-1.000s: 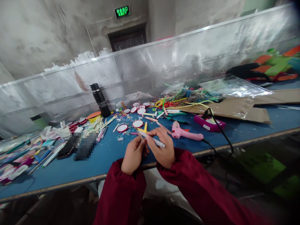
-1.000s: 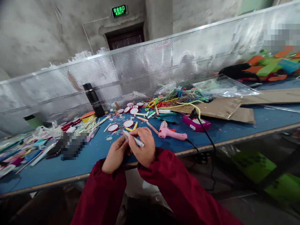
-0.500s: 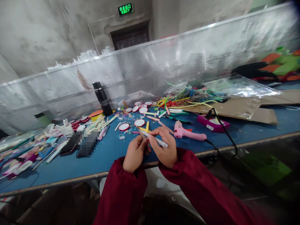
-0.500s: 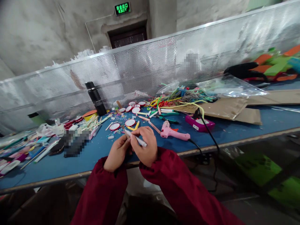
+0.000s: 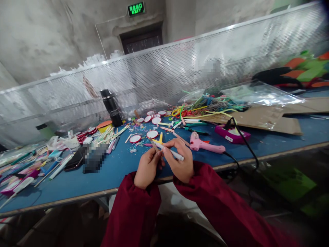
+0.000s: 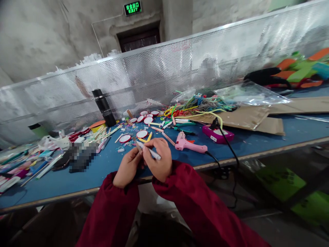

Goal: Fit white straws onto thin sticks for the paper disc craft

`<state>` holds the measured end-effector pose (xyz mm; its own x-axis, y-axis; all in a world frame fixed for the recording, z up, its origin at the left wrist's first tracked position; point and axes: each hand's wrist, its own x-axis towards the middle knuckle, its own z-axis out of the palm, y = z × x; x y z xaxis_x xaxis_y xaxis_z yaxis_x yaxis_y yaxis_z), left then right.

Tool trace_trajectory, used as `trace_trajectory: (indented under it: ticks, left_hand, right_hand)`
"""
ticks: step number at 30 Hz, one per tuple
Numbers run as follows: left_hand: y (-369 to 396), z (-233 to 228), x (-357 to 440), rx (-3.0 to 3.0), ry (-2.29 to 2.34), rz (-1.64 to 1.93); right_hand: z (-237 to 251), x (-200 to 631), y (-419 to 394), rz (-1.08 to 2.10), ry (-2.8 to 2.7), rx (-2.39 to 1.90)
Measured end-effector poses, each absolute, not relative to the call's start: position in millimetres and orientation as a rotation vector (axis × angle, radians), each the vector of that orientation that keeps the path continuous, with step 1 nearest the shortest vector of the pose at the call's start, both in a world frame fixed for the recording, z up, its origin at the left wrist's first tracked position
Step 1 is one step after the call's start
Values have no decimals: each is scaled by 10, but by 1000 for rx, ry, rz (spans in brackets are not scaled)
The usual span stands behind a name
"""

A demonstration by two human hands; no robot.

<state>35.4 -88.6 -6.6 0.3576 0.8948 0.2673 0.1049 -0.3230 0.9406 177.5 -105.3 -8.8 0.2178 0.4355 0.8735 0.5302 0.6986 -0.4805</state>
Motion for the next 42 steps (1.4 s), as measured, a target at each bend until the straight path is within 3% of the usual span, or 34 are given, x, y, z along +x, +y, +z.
trace_trajectory:
  ticks: [42]
  left_hand:
    - [-886,-78,342,1717,876,1085]
  right_hand:
    - [-60,1755,-1080,-88,-1428,-831]
